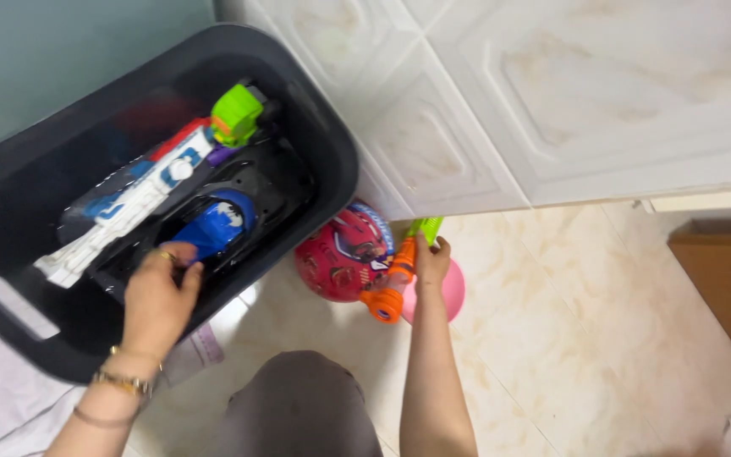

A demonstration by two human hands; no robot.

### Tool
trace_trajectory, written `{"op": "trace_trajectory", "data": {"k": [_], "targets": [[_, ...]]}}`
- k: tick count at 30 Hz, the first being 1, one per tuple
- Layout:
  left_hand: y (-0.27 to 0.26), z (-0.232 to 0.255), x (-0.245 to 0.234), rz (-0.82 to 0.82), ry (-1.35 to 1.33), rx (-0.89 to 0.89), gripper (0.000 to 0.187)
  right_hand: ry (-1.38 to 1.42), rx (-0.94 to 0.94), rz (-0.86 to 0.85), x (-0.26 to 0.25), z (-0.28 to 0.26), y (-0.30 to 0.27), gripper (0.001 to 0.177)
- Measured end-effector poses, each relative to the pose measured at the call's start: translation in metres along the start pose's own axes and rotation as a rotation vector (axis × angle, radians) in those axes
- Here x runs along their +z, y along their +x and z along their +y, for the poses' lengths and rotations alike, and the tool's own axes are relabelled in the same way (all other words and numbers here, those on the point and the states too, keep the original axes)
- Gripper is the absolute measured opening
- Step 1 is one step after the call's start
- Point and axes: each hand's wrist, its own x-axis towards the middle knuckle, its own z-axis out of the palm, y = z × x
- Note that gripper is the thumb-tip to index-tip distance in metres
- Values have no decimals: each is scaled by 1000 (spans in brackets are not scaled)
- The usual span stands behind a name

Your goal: Disassembling and cleaning the components of a handheld vacuum cleaner in a bathroom, including soaking parts in soapy water.

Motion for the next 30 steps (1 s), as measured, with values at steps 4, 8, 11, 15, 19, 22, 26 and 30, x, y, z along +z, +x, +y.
{"op": "trace_trajectory", "data": {"k": [4, 8, 11, 15, 19, 22, 26, 30], "targets": [[25, -40, 3, 78, 346, 102, 85, 79, 125, -183, -26, -37, -25, 79], [49, -33, 3, -246, 617, -66, 120, 63, 23, -287, -38, -43, -53, 84], [45, 14, -18, -450, 856, 97, 100, 65, -1, -323, -45, -50, -81, 84], [49, -31, 15, -703, 1100, 449, 77, 121, 84, -299, -43, -49, -100, 89], [57, -32, 28, -675, 1138, 451, 73, -125, -197, -147, -46, -25, -97, 88], [62, -20, 40, -591, 825, 315, 53, -177, -372, -42, -45, -56, -131, 84], [75, -51, 103, -511, 484, 194, 39, -179, -652, -1, -33, -110, -190, 76], [89, -50, 113, -435, 271, 172, 47, -98, -685, -145, -18, -152, -228, 64]]}}
